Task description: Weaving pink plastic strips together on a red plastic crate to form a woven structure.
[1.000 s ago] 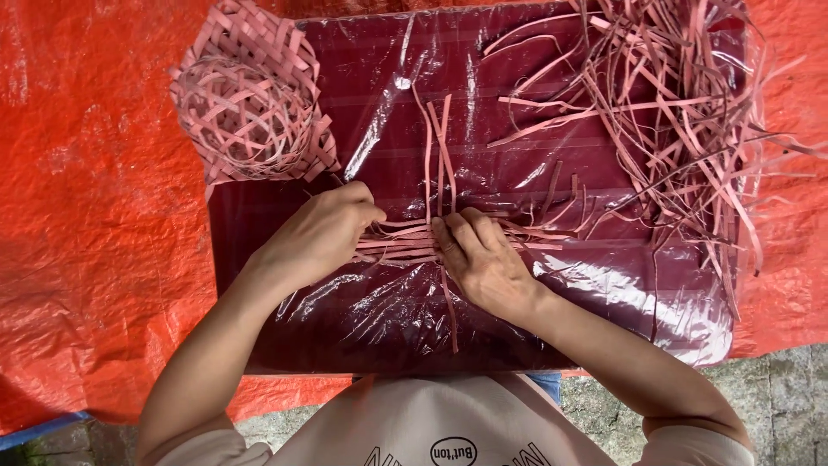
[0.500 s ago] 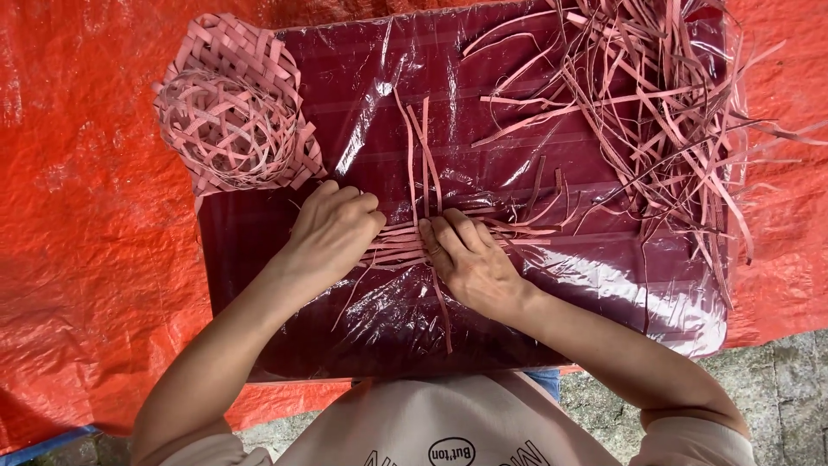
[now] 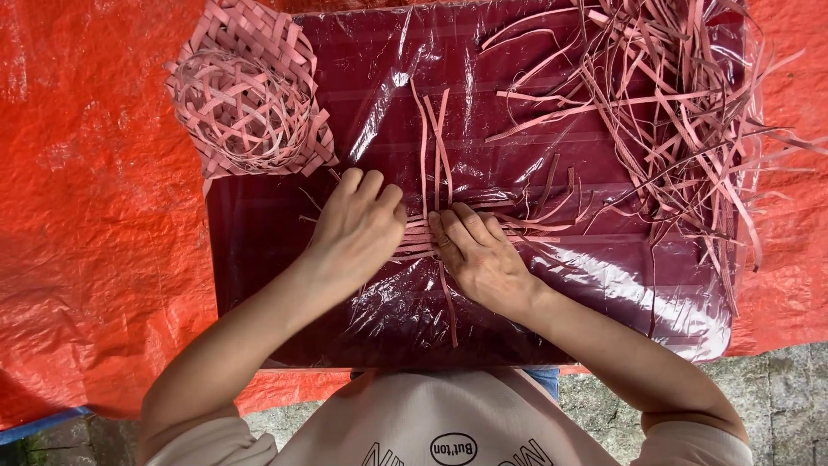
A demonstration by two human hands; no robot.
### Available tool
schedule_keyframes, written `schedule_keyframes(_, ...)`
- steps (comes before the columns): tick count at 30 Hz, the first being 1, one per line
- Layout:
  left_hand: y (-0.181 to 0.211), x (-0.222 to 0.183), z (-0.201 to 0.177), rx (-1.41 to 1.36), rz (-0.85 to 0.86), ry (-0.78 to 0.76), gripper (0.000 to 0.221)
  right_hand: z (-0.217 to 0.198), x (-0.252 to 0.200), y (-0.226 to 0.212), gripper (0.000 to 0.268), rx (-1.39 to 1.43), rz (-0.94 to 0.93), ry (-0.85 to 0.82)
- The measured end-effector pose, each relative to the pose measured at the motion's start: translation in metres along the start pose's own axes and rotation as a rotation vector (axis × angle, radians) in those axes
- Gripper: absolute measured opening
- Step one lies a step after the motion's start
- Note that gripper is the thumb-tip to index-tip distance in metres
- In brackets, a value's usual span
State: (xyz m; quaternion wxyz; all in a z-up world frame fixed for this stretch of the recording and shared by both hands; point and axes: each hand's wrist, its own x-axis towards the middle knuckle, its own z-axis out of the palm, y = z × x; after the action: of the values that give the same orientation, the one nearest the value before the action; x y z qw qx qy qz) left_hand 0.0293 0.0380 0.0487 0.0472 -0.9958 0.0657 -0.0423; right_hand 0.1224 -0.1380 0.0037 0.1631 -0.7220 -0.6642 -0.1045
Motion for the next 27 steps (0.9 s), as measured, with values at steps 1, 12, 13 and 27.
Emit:
schedule_keyframes(1, 0.006, -0.001, -0.006, -0.002, -0.001, -0.002, 0.008, 0.0, 0.001, 0.001, 0.031, 0.003, 0.0, -0.002)
schedule_keyframes(12, 0.036, -0.013, -0.036, 0.181, -0.163, -0.333, 0.041, -0.016, 0.011, 0.013, 0.037, 0.345, 0.121, -0.091)
schedule_keyframes(13, 0.035, -0.015, -0.039, 0.183, -0.17, -0.332, 0.041, -0.017, 0.012, 0.013, 0.037, 0.345, 0.114, -0.089)
schedule_keyframes(27, 0.071, -0.029, 0.05, -0.315, -0.253, 0.148, 0.046, -0.006, 0.005, 0.015, 0.037, 0.355, 0.12, -0.124)
